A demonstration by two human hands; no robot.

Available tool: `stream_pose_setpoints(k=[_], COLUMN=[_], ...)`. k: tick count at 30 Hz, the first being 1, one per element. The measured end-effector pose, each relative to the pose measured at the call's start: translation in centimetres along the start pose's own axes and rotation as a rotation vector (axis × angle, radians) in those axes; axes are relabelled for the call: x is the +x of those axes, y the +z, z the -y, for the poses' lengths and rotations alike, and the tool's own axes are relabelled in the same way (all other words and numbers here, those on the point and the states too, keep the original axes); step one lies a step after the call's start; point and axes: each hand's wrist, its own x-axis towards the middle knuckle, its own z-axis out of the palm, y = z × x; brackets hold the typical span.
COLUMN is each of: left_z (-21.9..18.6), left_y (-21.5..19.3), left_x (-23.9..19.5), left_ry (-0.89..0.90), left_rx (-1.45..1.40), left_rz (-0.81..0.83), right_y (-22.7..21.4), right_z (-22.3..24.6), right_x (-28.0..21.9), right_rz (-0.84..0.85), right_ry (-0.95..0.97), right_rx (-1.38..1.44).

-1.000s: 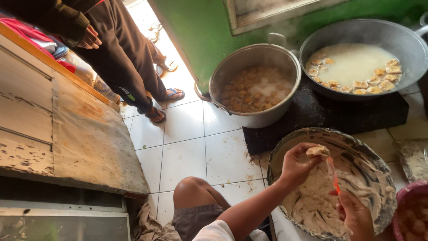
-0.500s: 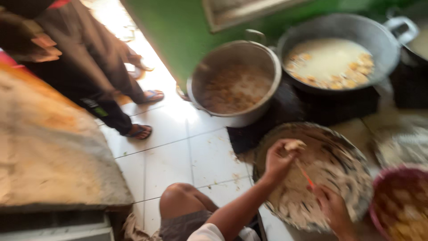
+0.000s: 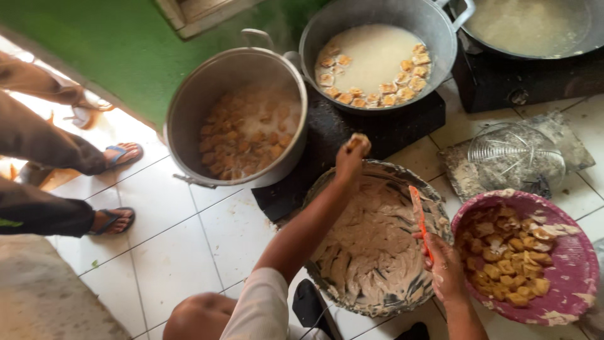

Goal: The person scoops a thick brown paste from a large bowl using an orange spatula and spreads it onto small yellow food pieces held in their left hand. They then place the coated pieces into a pink basket. The process is repeated continuously while pots of boiling liquid are visible nearby.

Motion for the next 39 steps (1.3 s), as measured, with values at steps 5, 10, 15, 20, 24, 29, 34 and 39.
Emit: stream_pose_setpoints(k=[5,10,15,20,24,29,34,39], left_z=[-4.3,-6.4,-2.3,4.7,6.0,5.6,7.1,8.4], left_y=[8.0,10.7,3.8,-7.5,-12.7,-17.3,-19.8,-18.7], left_x=[5.8,3.6,-6.9,-18.4,-23.8,-27.7,-28.6,-29.4], left_ry=[0.020,0.154,0.172,-0.009,-0.126,-0.073,-0.045,-0.050], left_rx=[0.073,0.053,0.312,0.492,0.417,0.436,0.429,0.438], left_rz=[-0.029,0.053,0.247,0.242,0.237,0.231,0.114,0.058], right_y=[-1.4,-2.9,-6.8,-17.2,-23.2,-23.4,-21.5,-11.3], right_z=[-0.4,-0.3,3.4,2.2,-2.2,-6.5,-7.5,1.0], right_x=[2.2,1.5,1.8,3.1,5.8,6.2,9.5,20.3], right_rz=[-0.015,-0.042,-0.134,-0.506,-0.727,-0.509,-0.469,-0.285], right_ry=[0.013,-0.054,-0.427,-0.346,-0.057,0.057,0.064,-0.078], right_rx=[0.057,0.160,0.205,0.250,-0.252,-0.718,-1.346,-1.507])
